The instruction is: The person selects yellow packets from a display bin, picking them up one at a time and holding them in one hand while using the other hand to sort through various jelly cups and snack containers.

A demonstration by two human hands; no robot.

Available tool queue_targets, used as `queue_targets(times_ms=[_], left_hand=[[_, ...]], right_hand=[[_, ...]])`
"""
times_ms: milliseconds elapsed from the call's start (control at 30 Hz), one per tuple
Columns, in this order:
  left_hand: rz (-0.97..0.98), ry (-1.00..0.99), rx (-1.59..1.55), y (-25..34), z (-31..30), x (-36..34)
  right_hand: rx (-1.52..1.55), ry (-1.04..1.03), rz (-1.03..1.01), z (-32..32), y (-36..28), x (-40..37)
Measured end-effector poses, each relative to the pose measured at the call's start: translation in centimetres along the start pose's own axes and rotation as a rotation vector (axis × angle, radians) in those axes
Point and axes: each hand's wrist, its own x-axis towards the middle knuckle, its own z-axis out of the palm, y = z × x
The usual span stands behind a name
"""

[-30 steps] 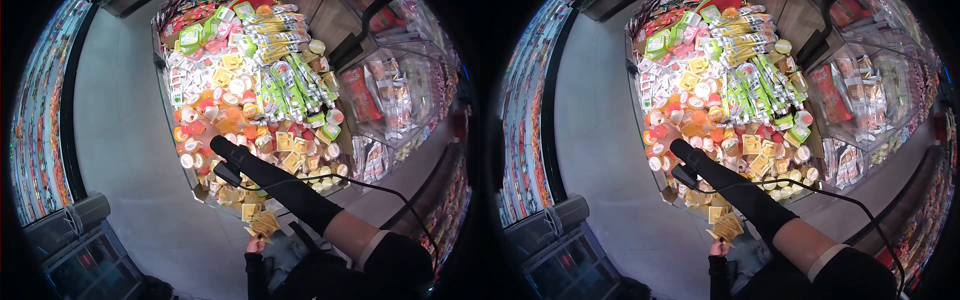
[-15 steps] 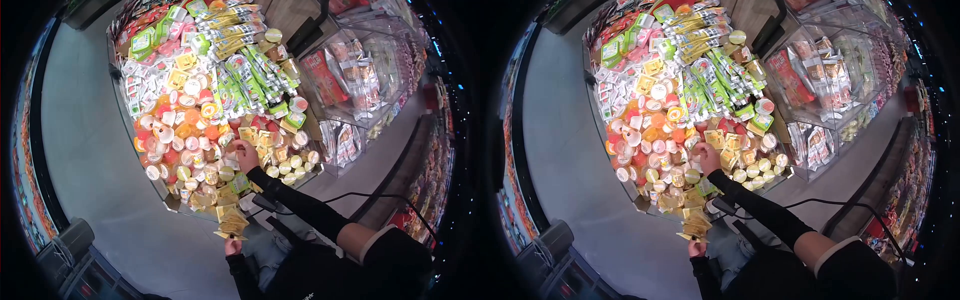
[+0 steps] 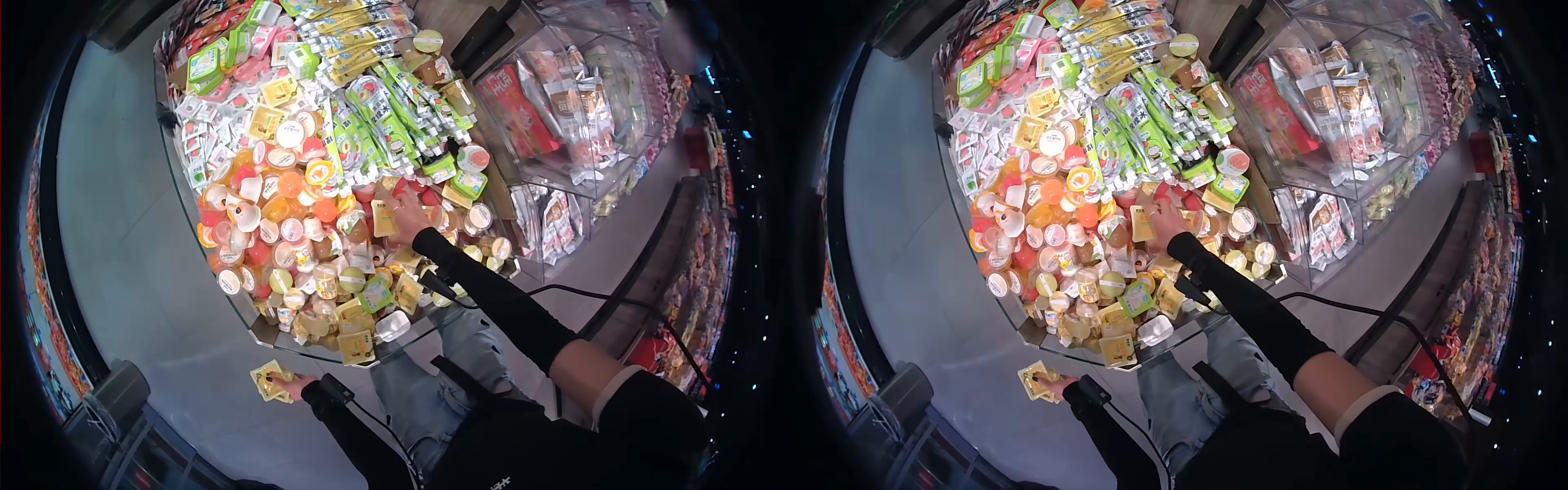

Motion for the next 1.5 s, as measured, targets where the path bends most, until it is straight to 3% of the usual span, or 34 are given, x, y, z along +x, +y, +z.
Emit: queue_targets(times_ms=[33,67,100,167,200,233,367,433,567,600,633,767,867,900,967,1033,1100,1167,1200,1267,1367,1500], left_hand=[[-0.12,0.172,-0.002,-0.2,0.6,0.8],[-0.213,0.244,0.211,-0.7,0.8,1.4],[-0.142,0.271,0.293,-4.2,0.6,6.4],[-0.009,0.34,0.468,-11.0,0.3,16.1],[-0.022,0.225,0.392,-10.4,0.9,12.7],[-0.004,0.231,0.461,-9.7,1.5,10.8],[-0.005,0.292,0.674,-6.6,3.0,4.9],[-0.002,0.31,0.725,-6.2,3.1,3.9],[0.023,0.356,0.818,-5.8,3.4,2.8],[0.031,0.367,0.834,-5.7,3.6,2.5],[0.036,0.377,0.849,-5.7,3.6,2.4],[0.052,0.388,0.899,-5.5,3.8,2.1],[0.061,0.389,0.934,-5.2,3.7,2.0],[0.06,0.386,0.937,-5.2,3.8,1.9],[0.051,0.383,0.941,-5.2,3.7,1.9],[0.048,0.378,0.945,-5.0,3.8,1.9],[0.049,0.375,0.953,-4.8,3.8,1.9],[0.051,0.37,0.96,-4.9,3.9,1.8],[0.05,0.37,0.966,-5.0,3.9,1.8],[0.059,0.37,0.974,-5.0,3.8,1.9],[0.065,0.357,0.991,-5.0,4.0,1.8],[0.059,0.346,1.001,-5.2,4.2,1.5]], right_hand=[[-0.003,0.0,0.001,-1.1,-0.4,-0.6],[-0.006,0.123,0.005,-2.5,-0.5,-1.6],[-0.01,0.247,0.009,-4.0,-0.6,-2.8],[-0.284,0.255,0.097,-6.2,0.1,-5.1],[-0.37,0.204,0.109,-7.0,0.6,-6.1],[-0.378,0.205,0.109,-6.9,1.1,-6.4],[-0.042,0.338,-0.003,-5.0,2.1,-4.3],[0.331,0.274,0.202,-2.4,1.9,-0.8],[0.293,0.321,0.594,1.5,1.0,5.9],[0.352,0.446,0.552,2.9,1.6,6.9],[0.391,0.508,0.644,2.7,1.0,7.2],[0.394,0.553,0.738,2.7,-0.2,7.1],[0.373,0.618,0.663,3.2,0.9,5.4],[0.358,0.585,0.648,4.0,2.8,4.8],[0.811,0.27,0.563,3.0,4.4,1.2],[0.748,0.127,0.347,0.0,1.2,-4.0],[0.591,-0.188,0.173,-1.3,-0.3,-7.7],[0.471,-0.617,0.306,-1.4,-1.1,-9.6],[0.47,-0.615,0.31,-0.8,-1.0,-10.0],[0.104,-0.714,0.039,1.6,-0.4,-10.7],[0.071,-0.593,-0.071,5.0,1.1,-11.1],[0.104,-0.498,-0.149,4.1,1.2,-11.5]])
